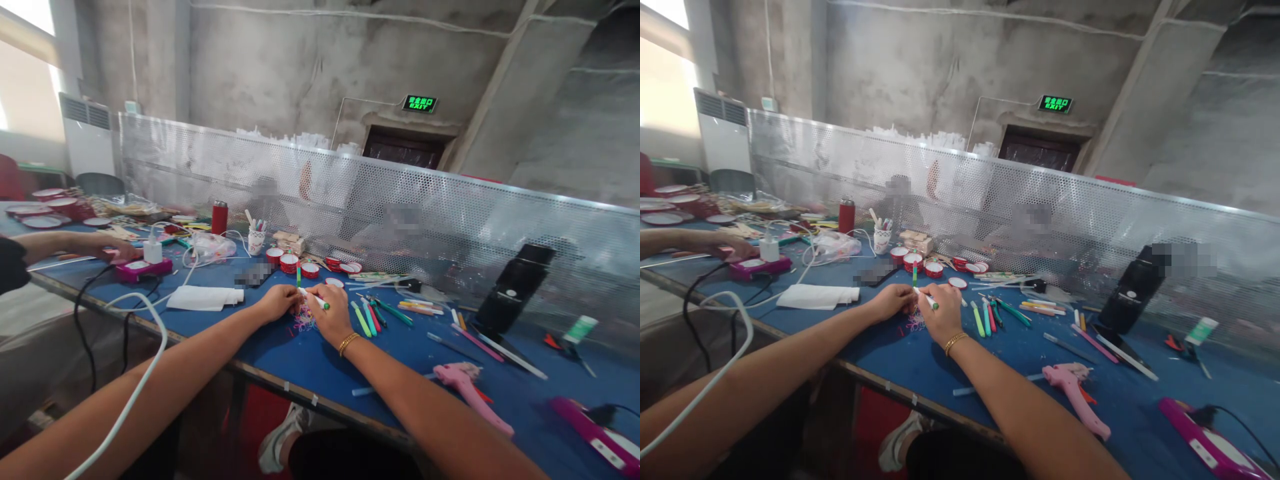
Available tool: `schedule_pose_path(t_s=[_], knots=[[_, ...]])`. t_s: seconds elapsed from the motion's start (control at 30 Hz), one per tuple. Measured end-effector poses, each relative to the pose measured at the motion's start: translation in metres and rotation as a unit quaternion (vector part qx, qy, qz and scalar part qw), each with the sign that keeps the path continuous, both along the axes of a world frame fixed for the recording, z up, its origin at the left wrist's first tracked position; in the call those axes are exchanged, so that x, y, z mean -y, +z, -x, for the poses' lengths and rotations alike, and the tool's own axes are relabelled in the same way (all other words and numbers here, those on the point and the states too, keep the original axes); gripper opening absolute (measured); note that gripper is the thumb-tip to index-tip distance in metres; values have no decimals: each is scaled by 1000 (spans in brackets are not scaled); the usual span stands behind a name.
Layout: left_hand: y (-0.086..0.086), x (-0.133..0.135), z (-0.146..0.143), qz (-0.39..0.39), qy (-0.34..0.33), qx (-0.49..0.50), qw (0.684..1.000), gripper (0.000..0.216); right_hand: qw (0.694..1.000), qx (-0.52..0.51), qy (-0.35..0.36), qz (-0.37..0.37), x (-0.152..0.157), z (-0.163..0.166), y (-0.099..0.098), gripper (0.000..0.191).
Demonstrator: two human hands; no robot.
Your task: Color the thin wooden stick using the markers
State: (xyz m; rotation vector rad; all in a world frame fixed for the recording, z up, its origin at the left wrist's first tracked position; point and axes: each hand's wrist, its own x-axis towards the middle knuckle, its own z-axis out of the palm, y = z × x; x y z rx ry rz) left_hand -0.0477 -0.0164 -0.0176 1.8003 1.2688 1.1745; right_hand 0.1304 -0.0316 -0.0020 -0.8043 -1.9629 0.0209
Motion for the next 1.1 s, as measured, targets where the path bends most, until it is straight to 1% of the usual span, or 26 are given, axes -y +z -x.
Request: schedule_pose_path(t_s=[0.2, 0.5, 0.67, 0.9, 1.1], knots=[[2, 3, 0, -2, 10, -3, 1000, 34, 1000, -10, -20, 2, -2, -1, -2, 16], [3, 3, -1, 1, 21, -31, 999, 35, 1000, 9, -7, 2, 1, 1, 0, 17], [5, 5, -2, -2, 9, -23, 1000, 33, 1000, 12, -11, 4, 1, 1, 0, 17], [1, 2, 0, -8, 7, -7, 1000, 32, 1000, 8, -8, 7, 2, 1, 1, 16], [2, 2, 0, -9, 11, -16, 1000, 32, 1000, 10, -5, 9, 3, 1, 1, 15]])
